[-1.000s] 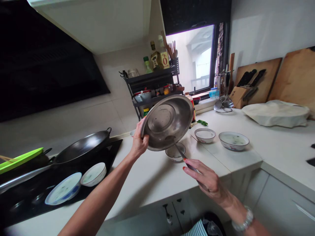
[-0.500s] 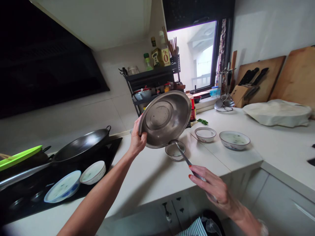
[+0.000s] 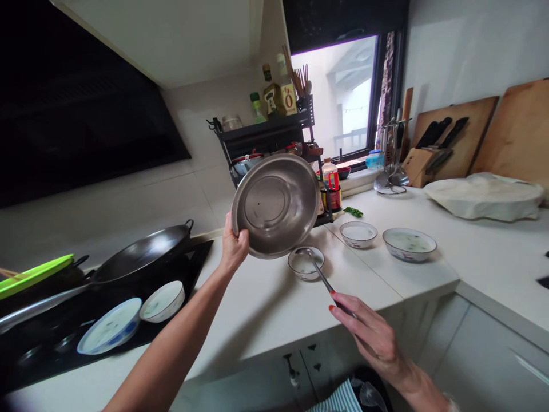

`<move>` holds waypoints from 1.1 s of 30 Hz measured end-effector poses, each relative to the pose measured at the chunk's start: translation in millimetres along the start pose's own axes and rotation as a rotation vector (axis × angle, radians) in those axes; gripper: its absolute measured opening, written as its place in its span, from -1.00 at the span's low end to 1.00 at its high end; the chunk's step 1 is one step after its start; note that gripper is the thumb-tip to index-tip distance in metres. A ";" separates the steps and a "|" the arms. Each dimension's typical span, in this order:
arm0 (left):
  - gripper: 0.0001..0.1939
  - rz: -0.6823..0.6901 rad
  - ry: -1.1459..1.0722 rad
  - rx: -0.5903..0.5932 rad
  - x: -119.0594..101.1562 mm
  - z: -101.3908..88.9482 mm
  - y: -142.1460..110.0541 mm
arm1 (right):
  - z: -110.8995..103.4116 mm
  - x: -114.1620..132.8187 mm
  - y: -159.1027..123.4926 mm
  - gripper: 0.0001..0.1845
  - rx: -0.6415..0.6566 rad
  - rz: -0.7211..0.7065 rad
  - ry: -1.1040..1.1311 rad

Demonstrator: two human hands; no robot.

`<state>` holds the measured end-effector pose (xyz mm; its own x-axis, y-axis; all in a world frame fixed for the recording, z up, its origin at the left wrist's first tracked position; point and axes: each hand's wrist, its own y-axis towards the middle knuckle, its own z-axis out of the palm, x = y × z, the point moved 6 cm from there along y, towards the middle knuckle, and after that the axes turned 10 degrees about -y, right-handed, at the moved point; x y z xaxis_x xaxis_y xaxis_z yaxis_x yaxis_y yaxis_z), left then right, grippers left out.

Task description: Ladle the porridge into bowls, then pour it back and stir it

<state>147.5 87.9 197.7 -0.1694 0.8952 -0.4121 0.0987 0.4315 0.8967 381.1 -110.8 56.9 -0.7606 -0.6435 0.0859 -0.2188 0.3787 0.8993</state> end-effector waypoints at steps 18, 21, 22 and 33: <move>-0.35 -0.207 -0.038 -0.134 13.9 -13.8 -14.3 | 17.4 -12.3 5.9 -0.34 -0.172 0.228 0.032; -0.36 -0.234 -0.040 -0.171 16.1 -13.9 -19.7 | 16.6 -9.4 8.0 -0.33 -0.182 0.230 0.059; -0.37 -0.244 -0.042 -0.183 17.3 -13.9 -21.7 | 16.3 -7.8 8.5 -0.32 -0.174 0.228 0.071; -0.48 -0.356 -0.094 -0.379 37.5 -23.5 -37.5 | 2.4 -13.0 15.3 -0.46 -0.194 0.277 0.138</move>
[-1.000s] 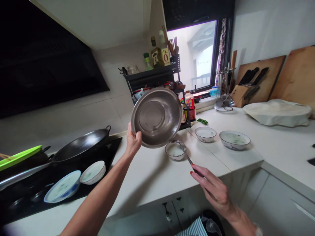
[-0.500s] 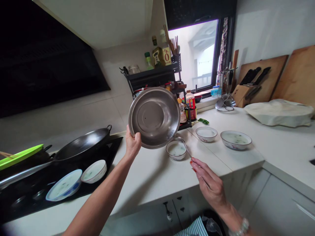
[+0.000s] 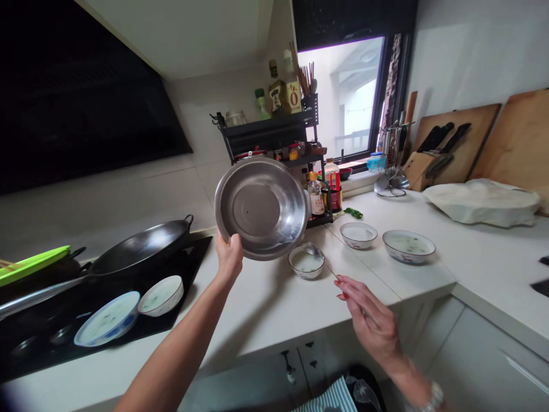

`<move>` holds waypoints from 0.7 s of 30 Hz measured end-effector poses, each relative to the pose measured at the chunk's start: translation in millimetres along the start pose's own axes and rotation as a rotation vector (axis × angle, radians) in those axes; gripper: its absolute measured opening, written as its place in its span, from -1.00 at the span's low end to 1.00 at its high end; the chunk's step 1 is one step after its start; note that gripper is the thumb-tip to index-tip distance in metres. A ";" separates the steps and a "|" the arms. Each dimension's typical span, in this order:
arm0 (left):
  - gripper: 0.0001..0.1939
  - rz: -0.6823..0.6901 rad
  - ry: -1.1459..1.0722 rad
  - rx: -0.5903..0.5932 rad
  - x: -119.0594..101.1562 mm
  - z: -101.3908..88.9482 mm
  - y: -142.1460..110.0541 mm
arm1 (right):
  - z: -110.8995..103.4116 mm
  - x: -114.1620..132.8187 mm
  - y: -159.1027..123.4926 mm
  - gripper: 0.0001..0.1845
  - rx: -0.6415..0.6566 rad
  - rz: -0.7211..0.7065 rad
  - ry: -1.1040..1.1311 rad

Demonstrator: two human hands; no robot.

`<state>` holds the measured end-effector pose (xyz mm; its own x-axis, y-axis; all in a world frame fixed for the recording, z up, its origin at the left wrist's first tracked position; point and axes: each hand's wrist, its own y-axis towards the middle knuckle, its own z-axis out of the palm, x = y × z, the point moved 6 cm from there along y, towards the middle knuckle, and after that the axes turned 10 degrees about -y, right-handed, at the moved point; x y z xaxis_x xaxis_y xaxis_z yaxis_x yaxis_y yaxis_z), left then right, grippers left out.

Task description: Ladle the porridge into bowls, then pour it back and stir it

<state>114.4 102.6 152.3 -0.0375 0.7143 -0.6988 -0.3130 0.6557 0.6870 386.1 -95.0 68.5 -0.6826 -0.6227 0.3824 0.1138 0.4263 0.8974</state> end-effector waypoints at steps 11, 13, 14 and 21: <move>-0.46 -0.428 -0.291 -0.208 13.0 -23.0 -15.8 | -8.0 -23.6 11.2 -0.81 -0.168 0.390 -0.093; -0.44 -0.584 -0.355 -0.240 12.4 -28.3 -21.4 | -10.6 -27.8 13.2 -0.78 -0.206 0.453 -0.090; -0.44 -0.661 -0.378 -0.256 11.1 -31.6 -24.5 | -11.5 -29.5 14.5 -0.76 -0.217 0.480 -0.086; -0.52 -0.905 -0.478 -0.381 -4.6 -72.6 -43.0 | -13.9 -33.9 23.7 -0.72 -0.245 0.547 -0.021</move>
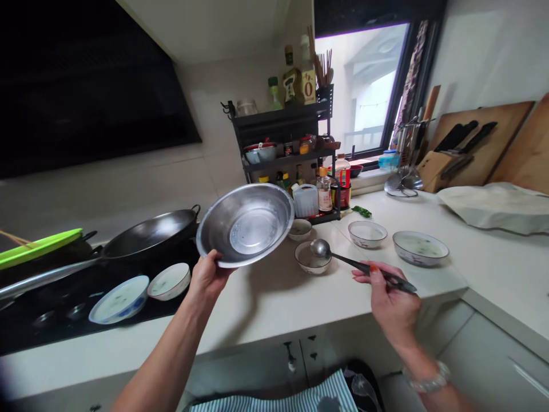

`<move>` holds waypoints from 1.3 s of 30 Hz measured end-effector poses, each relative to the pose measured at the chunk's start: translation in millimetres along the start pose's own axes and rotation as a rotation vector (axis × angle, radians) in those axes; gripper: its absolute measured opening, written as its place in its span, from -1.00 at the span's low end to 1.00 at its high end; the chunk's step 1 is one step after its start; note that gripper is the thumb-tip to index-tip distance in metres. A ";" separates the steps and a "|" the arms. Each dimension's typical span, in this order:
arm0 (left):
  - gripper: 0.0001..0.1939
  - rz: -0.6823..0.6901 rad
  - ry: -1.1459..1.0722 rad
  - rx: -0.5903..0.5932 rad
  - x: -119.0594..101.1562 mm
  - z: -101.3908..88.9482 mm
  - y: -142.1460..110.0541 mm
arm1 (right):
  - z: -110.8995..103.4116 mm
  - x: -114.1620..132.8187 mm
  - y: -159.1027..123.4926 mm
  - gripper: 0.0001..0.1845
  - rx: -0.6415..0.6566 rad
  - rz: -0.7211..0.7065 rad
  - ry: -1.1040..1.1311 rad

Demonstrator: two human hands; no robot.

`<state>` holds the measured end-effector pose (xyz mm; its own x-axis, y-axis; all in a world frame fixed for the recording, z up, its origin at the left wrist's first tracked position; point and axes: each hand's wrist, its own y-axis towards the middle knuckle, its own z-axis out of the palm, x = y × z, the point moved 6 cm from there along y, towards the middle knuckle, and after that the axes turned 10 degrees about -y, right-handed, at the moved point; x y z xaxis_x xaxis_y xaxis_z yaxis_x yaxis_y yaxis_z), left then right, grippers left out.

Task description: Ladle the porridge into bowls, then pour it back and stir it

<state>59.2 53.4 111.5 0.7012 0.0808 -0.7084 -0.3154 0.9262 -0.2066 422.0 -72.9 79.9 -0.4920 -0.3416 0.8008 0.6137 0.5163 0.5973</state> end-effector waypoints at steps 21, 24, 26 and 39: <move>-0.61 -0.139 0.080 -0.176 20.2 -109.7 -10.9 | 6.7 1.1 5.4 -0.72 0.021 -0.012 -0.034; -0.59 -0.126 0.126 -0.160 21.8 -110.6 -4.1 | 6.9 -0.9 5.2 -0.69 0.008 0.009 -0.018; -0.57 -0.125 0.152 -0.140 23.2 -108.3 -0.1 | 7.4 -1.8 4.8 -0.68 0.003 0.019 -0.009; -0.53 -0.107 0.230 -0.098 29.3 -89.1 21.5 | 15.9 -6.3 6.3 -0.55 0.020 0.007 -0.040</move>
<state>15.9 42.8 26.2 0.5737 -0.1121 -0.8113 -0.3151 0.8841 -0.3450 419.2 -55.0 77.9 -0.5122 -0.3064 0.8023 0.6048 0.5347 0.5903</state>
